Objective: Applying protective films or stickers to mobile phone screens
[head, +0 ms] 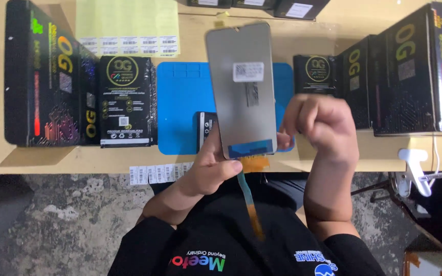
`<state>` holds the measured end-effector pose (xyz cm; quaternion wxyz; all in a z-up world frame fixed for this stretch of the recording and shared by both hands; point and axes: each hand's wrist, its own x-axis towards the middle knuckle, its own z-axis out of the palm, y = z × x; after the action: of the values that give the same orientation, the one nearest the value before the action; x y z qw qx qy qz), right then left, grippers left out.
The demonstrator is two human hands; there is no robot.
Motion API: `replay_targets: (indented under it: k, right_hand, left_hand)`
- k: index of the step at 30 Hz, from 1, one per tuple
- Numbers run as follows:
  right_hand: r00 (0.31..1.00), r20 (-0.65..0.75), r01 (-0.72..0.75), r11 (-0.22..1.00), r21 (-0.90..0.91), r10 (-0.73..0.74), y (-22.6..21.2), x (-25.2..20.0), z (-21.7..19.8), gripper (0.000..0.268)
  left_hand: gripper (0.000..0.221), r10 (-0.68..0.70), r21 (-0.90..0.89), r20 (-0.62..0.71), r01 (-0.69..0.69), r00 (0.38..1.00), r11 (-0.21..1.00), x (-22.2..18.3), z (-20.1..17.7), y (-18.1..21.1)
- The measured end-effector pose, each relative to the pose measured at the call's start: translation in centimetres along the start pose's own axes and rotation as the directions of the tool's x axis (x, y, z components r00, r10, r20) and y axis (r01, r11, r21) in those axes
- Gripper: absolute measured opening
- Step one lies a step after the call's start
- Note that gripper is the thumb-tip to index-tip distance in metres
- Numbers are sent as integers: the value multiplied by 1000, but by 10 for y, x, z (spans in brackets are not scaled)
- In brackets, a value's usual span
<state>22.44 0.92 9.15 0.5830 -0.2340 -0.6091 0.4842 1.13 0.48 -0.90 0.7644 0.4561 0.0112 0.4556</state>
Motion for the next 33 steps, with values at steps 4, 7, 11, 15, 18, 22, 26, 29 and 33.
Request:
replay_targets:
  k: [4, 7, 11, 15, 18, 22, 26, 29, 33]
  right_hand:
    - [909, 409, -57, 996, -62, 78, -22, -7, 6, 37]
    - [883, 457, -110, 994, -27, 110, -21, -18, 19, 39]
    - [941, 272, -207, 978, -1, 200, -8, -39, 36, 61]
    - [944, 245, -215, 975, -63, 224, 4, -42, 40, 64]
    - [949, 267, -155, 985, -69, 168, 14, -48, 38, 59]
    - [965, 167, -165, 966, -201, 200, 9, -49, 48, 54]
    - [962, 179, -170, 964, -207, 208, 12, -48, 47, 52]
    - [958, 225, -159, 981, -108, 180, 19, -50, 44, 50]
    - [956, 221, -206, 978, 27, 195, 16, -47, 48, 52]
  left_hand:
    - [74, -61, 146, -142, 82, 988, 986, 6, 30, 57]
    - [67, 4, -58, -76, -9, 997, 998, 17, 39, 73]
    - [64, 10, -47, -83, -14, 996, 999, 11, 27, 62]
    - [68, 23, -87, -73, -30, 997, 996, 7, 16, 47]
    - [67, -2, -153, -20, -1, 1000, 988, 10, 12, 44]
    - [65, -19, -173, -4, 18, 1000, 985, 6, 11, 45]
    - [69, -93, -160, -19, 89, 995, 983, 3, 15, 53]
    - [73, -103, -144, -26, 98, 994, 985, 3, 17, 56]
    - [69, -81, -113, -7, 79, 997, 990, 3, 19, 57]
